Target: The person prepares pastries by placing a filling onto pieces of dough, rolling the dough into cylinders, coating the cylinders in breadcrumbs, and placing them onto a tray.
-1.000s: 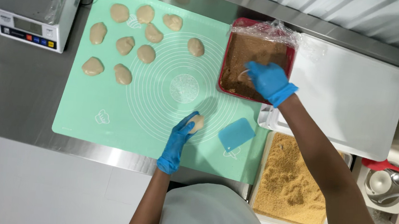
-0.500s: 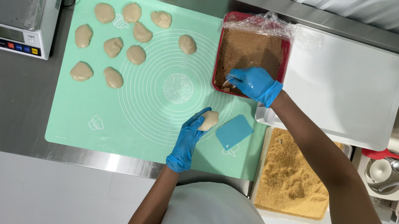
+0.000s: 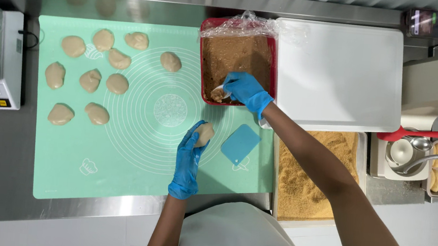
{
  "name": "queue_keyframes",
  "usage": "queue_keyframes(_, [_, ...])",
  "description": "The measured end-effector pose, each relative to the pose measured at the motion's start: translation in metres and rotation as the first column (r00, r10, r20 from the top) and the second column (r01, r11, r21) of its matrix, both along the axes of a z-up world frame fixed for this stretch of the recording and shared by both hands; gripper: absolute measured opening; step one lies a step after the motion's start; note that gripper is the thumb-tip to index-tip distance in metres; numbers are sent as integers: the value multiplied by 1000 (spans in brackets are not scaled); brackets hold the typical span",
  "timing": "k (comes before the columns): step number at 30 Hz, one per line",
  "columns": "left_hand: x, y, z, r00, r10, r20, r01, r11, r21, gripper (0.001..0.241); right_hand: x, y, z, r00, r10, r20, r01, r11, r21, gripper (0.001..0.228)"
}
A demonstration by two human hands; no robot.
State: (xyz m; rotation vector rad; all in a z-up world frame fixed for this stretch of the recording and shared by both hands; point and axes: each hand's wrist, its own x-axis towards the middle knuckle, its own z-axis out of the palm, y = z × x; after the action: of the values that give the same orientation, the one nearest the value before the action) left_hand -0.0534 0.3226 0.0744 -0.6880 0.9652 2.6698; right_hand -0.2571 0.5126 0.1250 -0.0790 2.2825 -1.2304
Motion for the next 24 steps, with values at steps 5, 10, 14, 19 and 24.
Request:
queue_keyframes(5, [4,4,-3,999,31,30,-31,999,-7,45,4,4,-4,607,614,-504,-266,755,599,13])
queue_keyframes(10, [5,-3,-1,999,37,37,-38,999,11,44,-5,1,-4,586,622,-520,-478,783,397,12])
queue_keyframes(14, [4,-4,6,997,68,48,-71,994,81,44,-18,10,-2,874,477,-94,-468,878,103,16])
queue_keyframes(19, [-10,-4,25,994,105,-25,-101,986,136,48,-24,15,28,950,212,230,-193,976,-103,19])
queue_keyframes(24, [-28,-2,50,991,64,-118,-36,973,228,53,5,21,88,977,129,169,-77,956,-284,26])
